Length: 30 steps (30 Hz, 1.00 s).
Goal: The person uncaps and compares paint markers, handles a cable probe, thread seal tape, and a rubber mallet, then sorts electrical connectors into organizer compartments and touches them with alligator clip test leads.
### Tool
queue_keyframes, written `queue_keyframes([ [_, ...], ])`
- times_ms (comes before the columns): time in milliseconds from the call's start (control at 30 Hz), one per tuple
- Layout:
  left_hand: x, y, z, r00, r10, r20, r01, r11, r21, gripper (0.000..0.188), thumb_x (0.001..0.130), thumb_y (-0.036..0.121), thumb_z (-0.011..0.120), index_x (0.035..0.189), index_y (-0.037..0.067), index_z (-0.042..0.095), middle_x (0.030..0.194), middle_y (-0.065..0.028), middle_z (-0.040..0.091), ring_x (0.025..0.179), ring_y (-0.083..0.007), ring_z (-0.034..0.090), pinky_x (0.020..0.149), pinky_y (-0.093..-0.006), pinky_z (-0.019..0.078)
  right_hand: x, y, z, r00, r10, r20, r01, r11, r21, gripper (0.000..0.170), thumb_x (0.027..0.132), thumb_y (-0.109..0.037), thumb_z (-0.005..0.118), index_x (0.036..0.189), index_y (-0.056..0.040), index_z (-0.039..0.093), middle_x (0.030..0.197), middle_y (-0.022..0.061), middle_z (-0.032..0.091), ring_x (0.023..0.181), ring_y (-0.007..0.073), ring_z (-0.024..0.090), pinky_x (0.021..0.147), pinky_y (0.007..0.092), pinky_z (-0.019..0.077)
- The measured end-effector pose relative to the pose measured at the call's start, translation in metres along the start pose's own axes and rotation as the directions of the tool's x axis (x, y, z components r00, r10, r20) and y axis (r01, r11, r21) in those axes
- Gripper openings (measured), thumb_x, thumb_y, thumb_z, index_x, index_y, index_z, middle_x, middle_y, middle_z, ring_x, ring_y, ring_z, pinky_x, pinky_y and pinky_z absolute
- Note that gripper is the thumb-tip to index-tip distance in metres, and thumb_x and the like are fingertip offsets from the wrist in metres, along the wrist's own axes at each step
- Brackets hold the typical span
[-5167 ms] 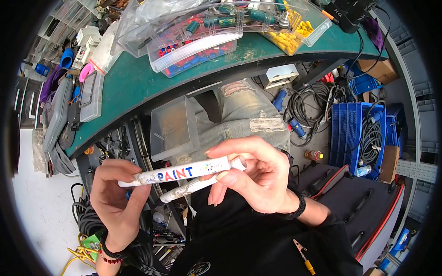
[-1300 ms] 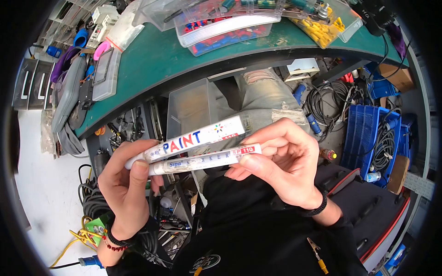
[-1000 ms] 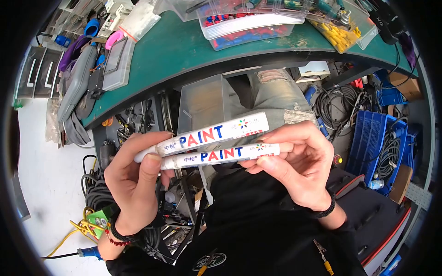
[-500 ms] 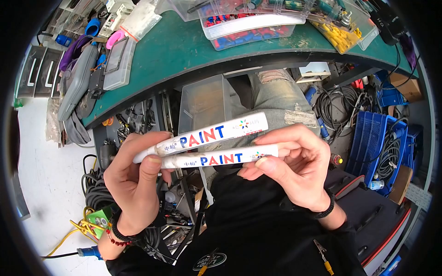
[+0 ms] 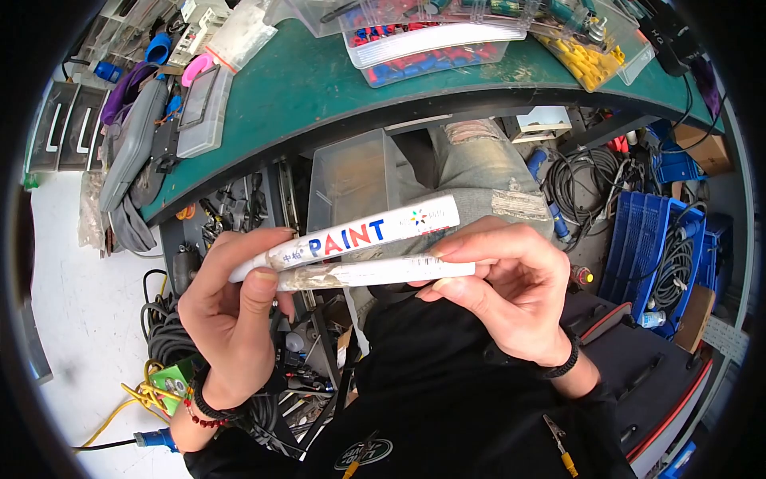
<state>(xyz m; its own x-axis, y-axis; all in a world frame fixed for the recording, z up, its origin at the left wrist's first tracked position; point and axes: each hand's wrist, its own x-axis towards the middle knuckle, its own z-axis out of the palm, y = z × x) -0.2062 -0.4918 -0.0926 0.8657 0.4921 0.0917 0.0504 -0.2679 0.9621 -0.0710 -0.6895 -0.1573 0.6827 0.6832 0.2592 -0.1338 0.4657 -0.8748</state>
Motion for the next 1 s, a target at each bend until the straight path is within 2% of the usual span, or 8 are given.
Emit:
queue_keyframes([
  [100, 0.0, -0.001, 0.001, 1.0, 0.018, -0.018, -0.017, 0.999, 0.03, 0.02, 0.092, 0.001, 0.06, 0.11, -0.006, 0.065, 0.095, -0.0107, 0.061, 0.065, -0.0081, 0.056, 0.053, -0.0189, 0.044, 0.002, -0.007, 0.002, 0.998, 0.062, 0.008, -0.062, 0.998, 0.018, 0.024, 0.087, 0.011, 0.059, 0.111, 0.0114, 0.053, 0.098, 0.0232, 0.064, 0.088, 0.0321, 0.07, 0.073, 0.0376, 0.0618],
  [167, 0.0, -0.002, 0.001, 0.996, 0.09, -0.016, -0.089, 0.994, 0.059, 0.02, 0.09, -0.002, 0.06, 0.109, -0.006, 0.065, 0.094, -0.0116, 0.061, 0.066, -0.01, 0.057, 0.053, -0.0196, 0.0454, 0.002, -0.012, 0.004, 0.988, 0.153, 0.022, -0.154, 0.988, 0.005, 0.026, 0.087, 0.011, 0.061, 0.111, 0.0121, 0.053, 0.094, 0.0233, 0.067, 0.084, 0.0308, 0.071, 0.073, 0.0368, 0.0615],
  [267, -0.001, -0.001, 0.001, 0.997, 0.081, -0.013, -0.08, 0.995, 0.064, 0.02, 0.089, -0.003, 0.06, 0.109, -0.006, 0.065, 0.094, -0.012, 0.062, 0.067, -0.0108, 0.058, 0.054, -0.02, 0.0461, 0.001, -0.01, 0.002, 0.987, 0.163, 0.012, -0.163, 0.986, -0.017, 0.026, 0.086, 0.01, 0.062, 0.11, 0.0124, 0.052, 0.091, 0.0237, 0.068, 0.083, 0.0303, 0.071, 0.073, 0.0367, 0.0614],
  [600, 0.0, 0.0, 0.002, 0.999, 0.052, -0.003, -0.052, 0.997, 0.058, 0.02, 0.09, -0.004, 0.059, 0.109, -0.006, 0.065, 0.095, -0.0121, 0.062, 0.069, -0.0105, 0.058, 0.055, -0.0199, 0.0464, 0.0, -0.005, 0.004, 0.998, 0.059, -0.003, -0.059, 0.998, -0.021, 0.025, 0.084, 0.013, 0.063, 0.108, 0.0114, 0.054, 0.093, 0.0255, 0.067, 0.085, 0.0309, 0.071, 0.073, 0.0375, 0.0616],
  [767, -0.002, 0.001, 0.0, 0.999, 0.043, 0.001, -0.042, 0.992, 0.118, 0.02, 0.09, 0.001, 0.061, 0.109, -0.005, 0.066, 0.095, -0.0104, 0.062, 0.066, -0.0083, 0.055, 0.054, -0.0197, 0.0422, 0.0, -0.001, 0.003, 1.0, 0.006, 0.002, -0.006, 1.0, 0.005, 0.025, 0.083, 0.014, 0.064, 0.107, 0.011, 0.056, 0.097, 0.0251, 0.066, 0.088, 0.032, 0.07, 0.075, 0.0383, 0.0614],
  [1000, -0.002, 0.004, 0.003, 1.0, -0.022, -0.021, 0.024, 0.996, 0.087, 0.021, 0.09, 0.003, 0.062, 0.109, -0.005, 0.066, 0.093, -0.0102, 0.062, 0.067, -0.0087, 0.053, 0.056, -0.0205, 0.0422, 0.0, -0.002, 0.001, 1.0, 0.023, 0.021, -0.022, 1.0, -0.014, 0.03, 0.082, 0.013, 0.067, 0.11, 0.0108, 0.056, 0.096, 0.0233, 0.067, 0.089, 0.0301, 0.07, 0.077, 0.0379, 0.061],
])
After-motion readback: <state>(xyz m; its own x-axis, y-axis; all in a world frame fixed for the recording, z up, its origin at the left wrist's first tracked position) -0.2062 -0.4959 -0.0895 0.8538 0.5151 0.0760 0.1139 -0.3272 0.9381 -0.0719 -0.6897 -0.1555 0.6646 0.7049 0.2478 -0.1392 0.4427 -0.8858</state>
